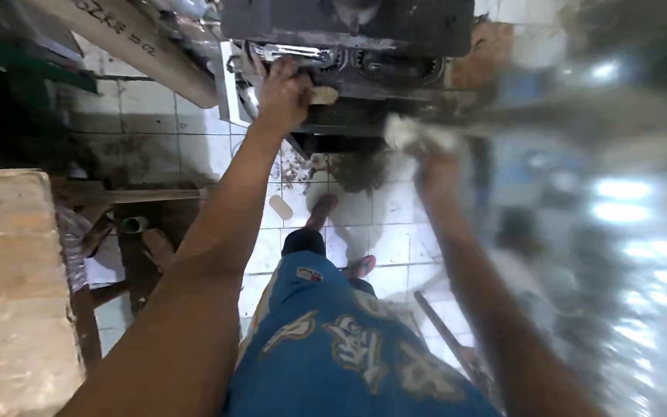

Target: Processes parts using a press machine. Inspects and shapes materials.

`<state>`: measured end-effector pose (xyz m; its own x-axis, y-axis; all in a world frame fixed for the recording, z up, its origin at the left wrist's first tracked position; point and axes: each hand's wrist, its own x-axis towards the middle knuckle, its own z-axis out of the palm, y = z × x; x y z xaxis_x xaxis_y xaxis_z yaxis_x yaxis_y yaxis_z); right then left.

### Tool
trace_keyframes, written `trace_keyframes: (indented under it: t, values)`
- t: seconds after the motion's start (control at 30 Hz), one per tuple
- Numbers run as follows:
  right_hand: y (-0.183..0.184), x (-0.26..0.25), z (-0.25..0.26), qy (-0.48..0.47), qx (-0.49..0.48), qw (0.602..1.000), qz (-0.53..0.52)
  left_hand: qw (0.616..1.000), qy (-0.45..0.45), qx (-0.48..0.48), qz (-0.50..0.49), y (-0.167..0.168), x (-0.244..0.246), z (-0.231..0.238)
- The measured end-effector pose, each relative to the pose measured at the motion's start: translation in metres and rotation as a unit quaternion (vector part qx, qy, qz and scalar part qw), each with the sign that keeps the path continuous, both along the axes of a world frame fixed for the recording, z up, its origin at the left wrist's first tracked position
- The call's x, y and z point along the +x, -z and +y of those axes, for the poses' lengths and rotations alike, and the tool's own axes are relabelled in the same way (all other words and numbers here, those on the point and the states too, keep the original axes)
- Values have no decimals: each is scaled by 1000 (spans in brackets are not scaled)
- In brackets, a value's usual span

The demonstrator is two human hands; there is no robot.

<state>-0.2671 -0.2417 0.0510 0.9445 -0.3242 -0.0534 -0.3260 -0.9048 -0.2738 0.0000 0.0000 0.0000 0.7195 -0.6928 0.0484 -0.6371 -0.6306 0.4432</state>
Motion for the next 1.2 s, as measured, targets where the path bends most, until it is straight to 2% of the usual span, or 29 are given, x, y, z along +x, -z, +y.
trace_keyframes:
  t: [0.07,0.1,0.13,0.2,0.23,0.3,0.33,0.37,0.43,0.47,0.57,0.63,0.7,0.77,0.83,0.93,0.97,1.07,1.13,1.2]
  values:
    - [7,69,-20,-34,-49,997,-57,996,-32,-81,-27,-27,-22,18]
    - [15,90,-36,-28,-68,995,-63,993,-47,-104,9,-46,-41,37]
    - [24,102,-51,-14,-81,994,-70,990,-54,-106,75,-58,-62,62]
    - [33,125,-66,-8,-81,994,-67,966,-72,-73,236,-53,-107,124]
    - [35,139,-60,-20,-75,995,-57,941,-83,-23,327,-38,-130,156]
    - [36,163,-39,-35,-54,997,-30,849,-112,109,505,-1,-178,216]
    - [38,169,-33,-37,-49,998,-25,807,-123,143,560,12,-203,238]
    - [39,173,-33,-45,-40,998,-33,783,-140,126,593,18,-225,255]
    - [39,165,-41,-76,-3,995,-58,745,-203,7,635,21,-262,276]
    - [38,159,-46,-95,22,994,-52,725,-226,-23,651,17,-267,280]
    - [41,158,-30,-89,33,994,-53,716,-265,-22,645,4,-263,275]
    - [65,178,26,-63,-23,993,-97,751,-259,17,608,8,-259,267]
    - [75,221,110,-44,-37,995,-87,794,-239,55,556,18,-264,258]
    - [64,262,175,-27,-1,999,-18,780,-227,88,576,24,-267,254]
    - [44,277,185,-31,38,998,37,752,-212,103,615,33,-265,263]
    - [34,257,154,-98,51,990,87,718,-210,124,652,35,-256,266]
    - [32,249,145,-117,40,988,96,709,-206,131,661,27,-251,261]
    - [33,187,126,-99,21,995,1,687,-199,117,689,11,-244,258]
    - [9,136,89,-78,66,995,-16,693,-181,98,691,16,-246,259]
    - [-44,85,30,-54,109,992,-19,703,-163,88,687,17,-252,257]
